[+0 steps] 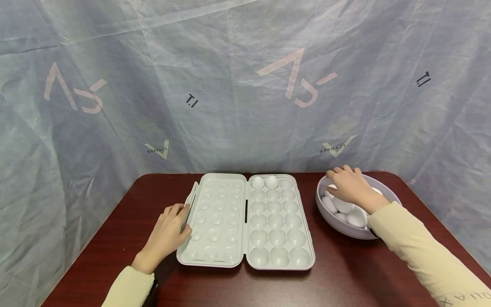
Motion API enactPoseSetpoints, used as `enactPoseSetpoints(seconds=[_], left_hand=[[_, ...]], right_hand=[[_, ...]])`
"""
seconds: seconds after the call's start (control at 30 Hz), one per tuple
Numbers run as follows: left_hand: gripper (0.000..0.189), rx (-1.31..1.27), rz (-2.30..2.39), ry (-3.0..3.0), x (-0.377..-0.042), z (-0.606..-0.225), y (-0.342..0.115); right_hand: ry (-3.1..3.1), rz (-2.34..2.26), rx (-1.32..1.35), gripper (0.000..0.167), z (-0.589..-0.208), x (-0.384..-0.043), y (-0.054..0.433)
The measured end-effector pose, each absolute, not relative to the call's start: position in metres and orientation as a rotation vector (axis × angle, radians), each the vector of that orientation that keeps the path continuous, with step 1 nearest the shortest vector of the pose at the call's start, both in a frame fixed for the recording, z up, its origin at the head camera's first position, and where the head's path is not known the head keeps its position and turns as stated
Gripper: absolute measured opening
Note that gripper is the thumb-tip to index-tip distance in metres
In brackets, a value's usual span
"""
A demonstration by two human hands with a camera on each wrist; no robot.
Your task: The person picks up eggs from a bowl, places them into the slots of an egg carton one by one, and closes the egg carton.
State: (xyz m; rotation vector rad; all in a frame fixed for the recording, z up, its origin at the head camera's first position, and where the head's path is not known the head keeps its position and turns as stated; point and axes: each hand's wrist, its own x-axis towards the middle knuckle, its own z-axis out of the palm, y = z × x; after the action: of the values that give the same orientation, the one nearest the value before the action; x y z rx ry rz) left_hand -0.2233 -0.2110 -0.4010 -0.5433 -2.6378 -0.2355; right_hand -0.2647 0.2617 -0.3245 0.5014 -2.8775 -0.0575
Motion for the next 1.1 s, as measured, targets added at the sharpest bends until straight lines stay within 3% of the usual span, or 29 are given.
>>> enactPoseSetpoints(seconds=[0.37,1.1], left_hand=[[0.047,-0.544,-0.233,-2.633,-0.223,-0.402,-0.211],[0.047,-0.536,-0.239,-2.643,-0.223,-0.402,-0.211]], right_hand=[[-2.873,-0.047,0.472,0.027,-0.336,-0.251,0.283],[-2.847,-0.067,0.463,0.041,-0.355,-0.241,0.283]])
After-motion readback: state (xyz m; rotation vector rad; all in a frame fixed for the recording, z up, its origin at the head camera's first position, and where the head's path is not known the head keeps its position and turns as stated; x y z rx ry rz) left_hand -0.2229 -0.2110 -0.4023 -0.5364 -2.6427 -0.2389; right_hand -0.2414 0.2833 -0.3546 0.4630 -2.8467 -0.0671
